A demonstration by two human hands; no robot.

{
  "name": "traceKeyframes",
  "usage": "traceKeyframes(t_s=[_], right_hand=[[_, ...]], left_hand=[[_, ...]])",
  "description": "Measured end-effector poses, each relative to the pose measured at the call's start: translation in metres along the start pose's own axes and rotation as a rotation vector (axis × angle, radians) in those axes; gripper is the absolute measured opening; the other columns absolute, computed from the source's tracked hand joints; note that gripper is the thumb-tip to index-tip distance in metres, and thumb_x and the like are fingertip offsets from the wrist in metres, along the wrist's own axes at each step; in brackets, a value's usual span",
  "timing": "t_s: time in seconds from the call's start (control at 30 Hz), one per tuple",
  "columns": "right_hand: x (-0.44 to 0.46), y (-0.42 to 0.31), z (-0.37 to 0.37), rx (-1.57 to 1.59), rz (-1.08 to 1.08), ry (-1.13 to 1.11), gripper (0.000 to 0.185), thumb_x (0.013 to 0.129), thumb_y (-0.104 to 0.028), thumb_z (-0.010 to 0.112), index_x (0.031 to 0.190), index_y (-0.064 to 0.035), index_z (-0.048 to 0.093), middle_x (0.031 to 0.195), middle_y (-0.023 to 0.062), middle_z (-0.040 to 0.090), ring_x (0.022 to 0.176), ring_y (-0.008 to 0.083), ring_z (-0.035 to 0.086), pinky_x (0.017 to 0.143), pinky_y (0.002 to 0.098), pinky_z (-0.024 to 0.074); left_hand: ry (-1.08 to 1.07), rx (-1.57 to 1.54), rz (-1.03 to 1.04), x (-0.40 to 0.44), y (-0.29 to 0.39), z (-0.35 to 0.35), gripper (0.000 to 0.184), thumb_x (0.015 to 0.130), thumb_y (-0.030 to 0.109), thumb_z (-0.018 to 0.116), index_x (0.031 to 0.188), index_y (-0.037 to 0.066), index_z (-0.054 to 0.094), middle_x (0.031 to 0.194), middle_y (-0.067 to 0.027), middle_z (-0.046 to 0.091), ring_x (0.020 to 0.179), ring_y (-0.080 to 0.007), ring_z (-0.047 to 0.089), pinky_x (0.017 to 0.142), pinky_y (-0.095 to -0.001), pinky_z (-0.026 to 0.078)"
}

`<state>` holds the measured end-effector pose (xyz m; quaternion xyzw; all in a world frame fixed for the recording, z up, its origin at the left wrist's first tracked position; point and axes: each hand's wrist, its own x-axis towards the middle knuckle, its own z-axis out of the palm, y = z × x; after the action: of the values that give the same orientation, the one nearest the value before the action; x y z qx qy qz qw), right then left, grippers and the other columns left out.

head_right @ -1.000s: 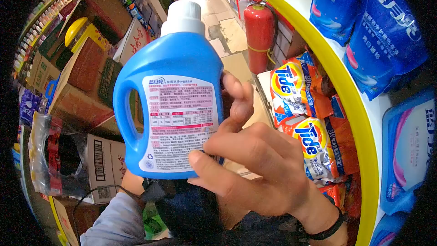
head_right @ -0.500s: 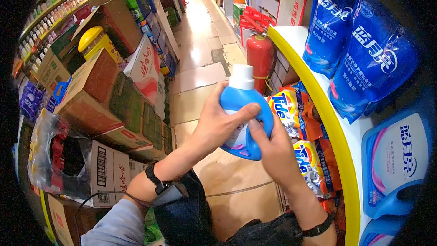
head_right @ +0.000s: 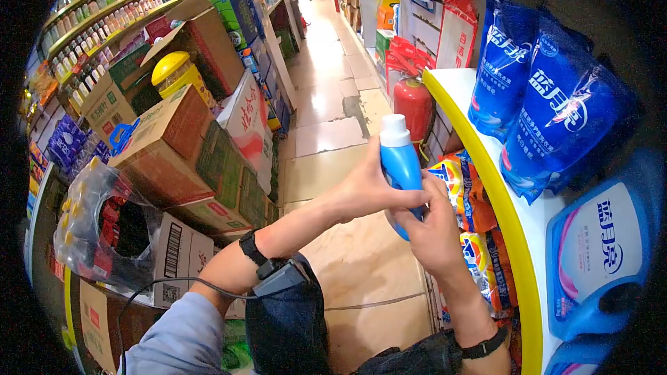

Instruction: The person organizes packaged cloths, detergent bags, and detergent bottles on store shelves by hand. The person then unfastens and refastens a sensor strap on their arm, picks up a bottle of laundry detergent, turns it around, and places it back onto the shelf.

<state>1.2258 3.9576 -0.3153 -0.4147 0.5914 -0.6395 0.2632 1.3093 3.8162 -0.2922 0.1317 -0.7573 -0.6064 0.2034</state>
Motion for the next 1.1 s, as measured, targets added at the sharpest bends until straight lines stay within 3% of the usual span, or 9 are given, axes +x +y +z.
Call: traceKeyframes(t_s=[0.1,0.2,0.4,0.57,0.7,0.9,0.97,1.03,1.1], right_hand=[[0.003,-0.005,0.0,-0.049,-0.091,-0.031,0.042,0.084,-0.005,0.071,0.124,0.0006,0.057,0.133,0.0154,0.046,0.125,0.0246,0.049,0.105,0.0369,0.0421],[0.005,0.0,0.001,-0.02,-0.16,0.049,0.043,0.085,-0.008,0.073,0.123,0.0009,0.053,0.131,0.0152,0.049,0.123,0.0242,0.051,0.105,0.0376,0.042],[-0.002,0.001,0.009,-0.134,-0.106,0.264,0.049,0.088,-0.018,0.074,0.123,0.0032,0.048,0.124,0.0177,0.055,0.112,0.0259,0.059,0.095,0.0382,0.0494],[-0.01,0.003,0.019,-0.41,-0.016,-0.027,0.046,0.086,-0.02,0.075,0.12,0.0017,0.053,0.122,0.0167,0.054,0.112,0.0285,0.06,0.093,0.0387,0.0522],[-0.018,0.005,0.029,-0.48,-0.06,-0.093,0.043,0.086,-0.022,0.075,0.117,0.0006,0.055,0.121,0.0164,0.053,0.111,0.0295,0.061,0.092,0.0401,0.0531],[-0.025,0.005,0.029,-0.5,-0.134,-0.113,0.04,0.086,-0.023,0.075,0.113,0.001,0.058,0.122,0.0182,0.051,0.108,0.031,0.06,0.091,0.0397,0.0533],[-0.026,0.002,0.028,-0.503,-0.148,-0.111,0.039,0.086,-0.022,0.075,0.112,0.001,0.058,0.122,0.0185,0.051,0.107,0.0313,0.06,0.091,0.0395,0.0532],[-0.026,0.0,0.027,-0.463,-0.078,-0.112,0.037,0.085,-0.021,0.073,0.111,0.0003,0.059,0.12,0.0211,0.052,0.114,0.0404,0.055,0.096,0.0455,0.046],[-0.027,0.006,0.025,-0.468,-0.103,-0.112,0.036,0.084,-0.021,0.074,0.109,0.0001,0.059,0.119,0.0212,0.053,0.111,0.0392,0.056,0.095,0.0445,0.0466]], left_hand=[[0.052,0.033,0.071,0.003,0.002,-0.001,0.1,0.066,0.035,0.091,0.135,-0.003,0.03,0.111,-0.0133,0.057,0.103,-0.0201,0.06,0.089,-0.0365,0.053],[0.141,0.021,0.156,0.016,0.008,-0.007,0.088,0.061,0.028,0.092,0.122,-0.004,0.037,0.1,-0.0131,0.061,0.09,-0.0179,0.064,0.075,-0.0331,0.056],[0.366,0.313,0.396,0.067,0.043,-0.031,0.087,0.06,0.028,0.092,0.121,-0.001,0.038,0.099,-0.0161,0.063,0.089,-0.0248,0.067,0.079,-0.0385,0.057],[0.424,0.23,0.681,0.135,0.072,-0.031,0.087,0.06,0.032,0.092,0.119,0.0,0.036,0.098,-0.0161,0.064,0.087,-0.026,0.069,0.077,-0.0378,0.058],[0.481,0.358,0.72,0.182,0.089,-0.019,0.098,0.057,0.041,0.094,0.125,0.001,0.035,0.11,-0.0207,0.059,0.102,-0.0313,0.065,0.087,-0.042,0.056],[0.523,0.586,0.706,0.238,0.058,0.001,0.104,0.061,0.041,0.093,0.134,-0.004,0.031,0.113,-0.0222,0.06,0.107,-0.0307,0.065,0.079,-0.0383,0.06],[0.342,0.409,0.568,0.238,0.052,0.002,0.113,0.053,0.042,0.095,0.137,-0.003,0.032,0.116,-0.0241,0.058,0.108,-0.0355,0.062,0.095,-0.0437,0.052],[0.307,0.392,0.524,0.243,0.051,0.002,0.114,0.053,0.042,0.095,0.137,-0.003,0.033,0.118,-0.0238,0.057,0.111,-0.0356,0.061,0.097,-0.044,0.051],[0.193,0.36,0.548,0.253,0.05,-0.001,0.114,0.053,0.042,0.095,0.138,-0.004,0.032,0.121,-0.0241,0.056,0.114,-0.0356,0.059,0.099,-0.0439,0.05]])
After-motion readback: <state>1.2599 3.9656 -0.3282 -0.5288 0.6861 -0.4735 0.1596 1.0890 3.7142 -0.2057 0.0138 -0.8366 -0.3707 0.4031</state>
